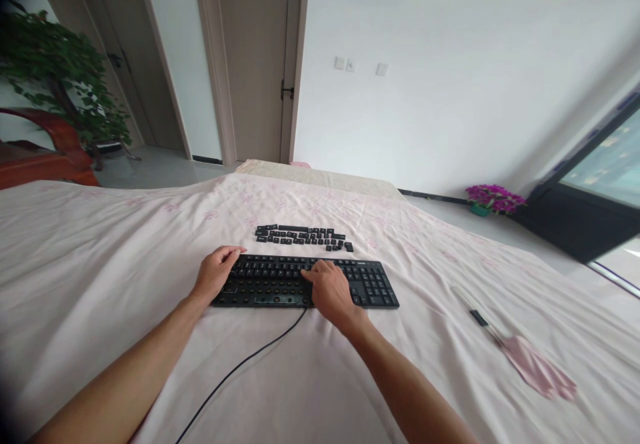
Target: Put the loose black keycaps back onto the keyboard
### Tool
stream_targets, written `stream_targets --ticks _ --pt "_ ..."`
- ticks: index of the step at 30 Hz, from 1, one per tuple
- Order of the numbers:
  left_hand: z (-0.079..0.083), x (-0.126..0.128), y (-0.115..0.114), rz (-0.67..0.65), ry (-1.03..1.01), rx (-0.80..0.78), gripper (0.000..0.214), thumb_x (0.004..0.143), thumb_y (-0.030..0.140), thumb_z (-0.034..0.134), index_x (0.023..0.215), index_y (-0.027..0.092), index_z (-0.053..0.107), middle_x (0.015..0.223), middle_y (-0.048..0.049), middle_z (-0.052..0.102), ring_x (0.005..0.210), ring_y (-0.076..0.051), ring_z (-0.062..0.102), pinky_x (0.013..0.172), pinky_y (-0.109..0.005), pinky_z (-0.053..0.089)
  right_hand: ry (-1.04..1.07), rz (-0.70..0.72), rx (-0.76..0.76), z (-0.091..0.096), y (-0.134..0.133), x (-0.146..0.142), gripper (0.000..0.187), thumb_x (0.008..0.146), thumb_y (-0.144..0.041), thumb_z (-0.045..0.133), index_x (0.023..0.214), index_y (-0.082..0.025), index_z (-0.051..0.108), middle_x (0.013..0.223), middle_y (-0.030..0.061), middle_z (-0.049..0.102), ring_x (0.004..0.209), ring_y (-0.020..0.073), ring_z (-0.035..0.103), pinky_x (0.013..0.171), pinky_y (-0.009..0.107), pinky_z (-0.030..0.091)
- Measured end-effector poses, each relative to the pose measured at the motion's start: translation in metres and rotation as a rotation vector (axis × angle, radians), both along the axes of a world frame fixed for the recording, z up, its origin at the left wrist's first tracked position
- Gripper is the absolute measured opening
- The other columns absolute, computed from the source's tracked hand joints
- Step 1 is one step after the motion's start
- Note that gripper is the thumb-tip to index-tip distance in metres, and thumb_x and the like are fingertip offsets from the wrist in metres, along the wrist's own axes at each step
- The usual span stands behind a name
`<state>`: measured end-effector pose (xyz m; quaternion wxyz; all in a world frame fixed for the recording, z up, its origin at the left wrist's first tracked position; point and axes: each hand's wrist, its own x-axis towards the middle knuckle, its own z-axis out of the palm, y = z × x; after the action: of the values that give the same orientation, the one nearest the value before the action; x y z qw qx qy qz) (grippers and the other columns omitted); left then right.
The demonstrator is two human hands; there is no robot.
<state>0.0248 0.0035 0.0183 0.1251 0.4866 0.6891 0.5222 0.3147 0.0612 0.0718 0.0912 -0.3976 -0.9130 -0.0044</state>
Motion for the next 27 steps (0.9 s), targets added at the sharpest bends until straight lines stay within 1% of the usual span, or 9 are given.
stream_targets --ticks 1,3,4,7,10,16,23,27 --pt "0.0 0.0 0.0 0.002 -0.005 0.001 0.031 0.085 0.039 0.049 0.093 0.023 0.074 0.102 -0.0031 0.073 0.096 -0.021 0.065 0.086 -0.029 0.046 0.06 -0.026 -0.02 0.001 0.01 0.005 0.041 0.094 -0.013 0.038 0.122 -0.029 0.064 0.1 0.0044 0.064 0.092 0.0168 0.053 0.079 0.027 0.037" --pt "0.0 0.0 0.0 0.001 -0.017 0.003 0.031 0.084 0.039 0.049 0.093 0.023 0.074 0.102 -0.0029 0.073 0.096 -0.022 0.065 0.086 -0.029 0.046 0.168 -0.102 0.015 0.004 0.035 0.014 0.038 0.095 -0.018 0.04 0.121 -0.029 0.066 0.101 0.004 0.065 0.096 0.0173 0.054 0.085 0.027 0.038" --pt "0.001 0.0 0.001 -0.001 -0.022 0.003 0.031 0.084 0.039 0.049 0.093 0.023 0.074 0.102 -0.0029 0.074 0.095 -0.022 0.065 0.086 -0.029 0.046 0.189 -0.14 0.037 0.005 0.047 0.017 0.036 0.094 -0.021 0.042 0.118 -0.028 0.068 0.103 0.0039 0.066 0.096 0.0179 0.054 0.086 0.027 0.038" --pt "0.001 -0.001 0.001 -0.007 -0.038 -0.004 0.031 0.084 0.04 0.05 0.093 0.023 0.074 0.102 -0.003 0.074 0.096 -0.022 0.065 0.086 -0.03 0.046 0.134 -0.22 0.061 0.007 0.078 0.021 0.028 0.091 -0.026 0.051 0.107 -0.029 0.074 0.102 0.0038 0.067 0.094 0.0195 0.053 0.085 0.028 0.038" --pt "0.0 -0.001 0.001 -0.013 -0.048 -0.007 0.031 0.085 0.041 0.049 0.094 0.023 0.073 0.103 -0.003 0.073 0.097 -0.022 0.065 0.087 -0.03 0.046 0.047 -0.242 0.081 0.006 0.097 0.017 0.023 0.089 -0.028 0.055 0.098 -0.031 0.077 0.104 0.0048 0.067 0.097 0.0219 0.051 0.082 0.03 0.038" --pt "0.001 -0.001 0.001 -0.014 -0.046 -0.003 0.033 0.085 0.041 0.05 0.096 0.022 0.073 0.104 -0.0039 0.074 0.097 -0.022 0.065 0.087 -0.03 0.046 -0.037 -0.23 0.103 0.002 0.113 0.008 0.02 0.087 -0.026 0.058 0.089 -0.027 0.078 0.105 0.0076 0.066 0.1 0.024 0.048 0.082 0.033 0.035" --pt "0.0 -0.001 0.001 -0.016 -0.055 -0.007 0.033 0.085 0.041 0.049 0.096 0.021 0.073 0.104 -0.004 0.074 0.099 -0.022 0.064 0.089 -0.03 0.045 -0.164 -0.21 0.123 -0.003 0.124 0.004 0.013 0.083 -0.027 0.065 0.088 -0.024 0.076 0.106 0.008 0.065 0.104 0.0241 0.046 0.083 0.033 0.032" --pt "0.001 -0.001 0.001 -0.022 -0.052 -0.004 0.033 0.086 0.042 0.049 0.097 0.021 0.073 0.103 -0.0041 0.073 0.099 -0.022 0.064 0.089 -0.03 0.045 -0.182 -0.211 0.116 -0.005 0.13 0.002 0.011 0.08 -0.027 0.068 0.087 -0.024 0.076 0.103 0.0073 0.066 0.103 0.0242 0.047 0.081 0.033 0.03"
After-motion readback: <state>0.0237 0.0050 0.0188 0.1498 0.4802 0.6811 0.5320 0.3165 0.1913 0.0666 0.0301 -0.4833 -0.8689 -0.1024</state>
